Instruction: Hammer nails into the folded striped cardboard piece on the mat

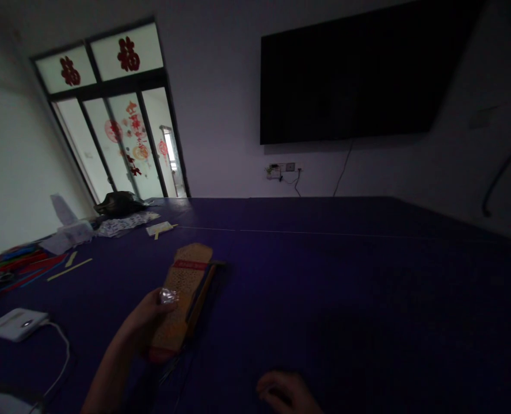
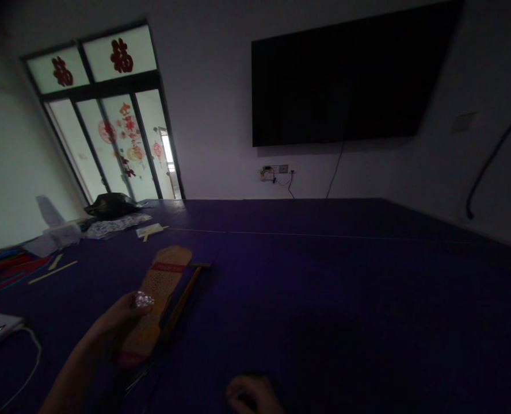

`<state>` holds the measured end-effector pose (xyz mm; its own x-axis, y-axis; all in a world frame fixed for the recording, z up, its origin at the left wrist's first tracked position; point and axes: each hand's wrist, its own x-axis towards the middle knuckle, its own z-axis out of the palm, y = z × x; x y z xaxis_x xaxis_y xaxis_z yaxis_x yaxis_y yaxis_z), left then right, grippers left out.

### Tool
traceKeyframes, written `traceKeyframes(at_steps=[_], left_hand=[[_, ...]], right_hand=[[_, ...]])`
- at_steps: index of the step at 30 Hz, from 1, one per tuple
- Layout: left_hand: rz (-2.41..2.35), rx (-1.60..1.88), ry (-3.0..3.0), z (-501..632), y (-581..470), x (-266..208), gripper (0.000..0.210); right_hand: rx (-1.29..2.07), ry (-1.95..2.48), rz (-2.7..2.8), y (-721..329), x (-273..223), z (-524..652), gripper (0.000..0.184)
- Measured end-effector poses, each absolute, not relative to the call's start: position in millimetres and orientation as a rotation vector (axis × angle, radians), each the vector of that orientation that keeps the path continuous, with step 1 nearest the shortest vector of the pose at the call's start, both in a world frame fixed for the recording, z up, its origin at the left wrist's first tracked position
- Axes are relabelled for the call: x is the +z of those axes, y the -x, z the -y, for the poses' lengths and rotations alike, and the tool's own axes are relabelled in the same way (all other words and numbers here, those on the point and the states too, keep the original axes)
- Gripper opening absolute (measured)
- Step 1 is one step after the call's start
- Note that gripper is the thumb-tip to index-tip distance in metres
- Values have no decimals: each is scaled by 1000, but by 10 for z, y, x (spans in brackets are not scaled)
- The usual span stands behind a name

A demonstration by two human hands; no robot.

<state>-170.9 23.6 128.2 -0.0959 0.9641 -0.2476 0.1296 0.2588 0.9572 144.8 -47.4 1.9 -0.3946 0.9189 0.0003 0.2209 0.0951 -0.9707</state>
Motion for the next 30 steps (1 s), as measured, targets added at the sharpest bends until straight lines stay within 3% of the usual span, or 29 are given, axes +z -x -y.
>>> traceKeyframes(at_steps=[6,10,15,24,30], left_hand=[[-914,939,-910,110,747,973,56],[-867,877,-858,265,293,609,59],[-889,884,-816,343,86,540,64],[-895,812,-786,414,41,632,43],[-890,1009,-671,394,40,633,39]], right_hand=[[1558,771,980,-1361,655,322,47],[1549,694,725,-1286,911,254,38],[1463,762,557,-1330,887,207,27],[1488,827,536,-1489,837,69,21],[1568,826,584,-1448,723,93,36]])
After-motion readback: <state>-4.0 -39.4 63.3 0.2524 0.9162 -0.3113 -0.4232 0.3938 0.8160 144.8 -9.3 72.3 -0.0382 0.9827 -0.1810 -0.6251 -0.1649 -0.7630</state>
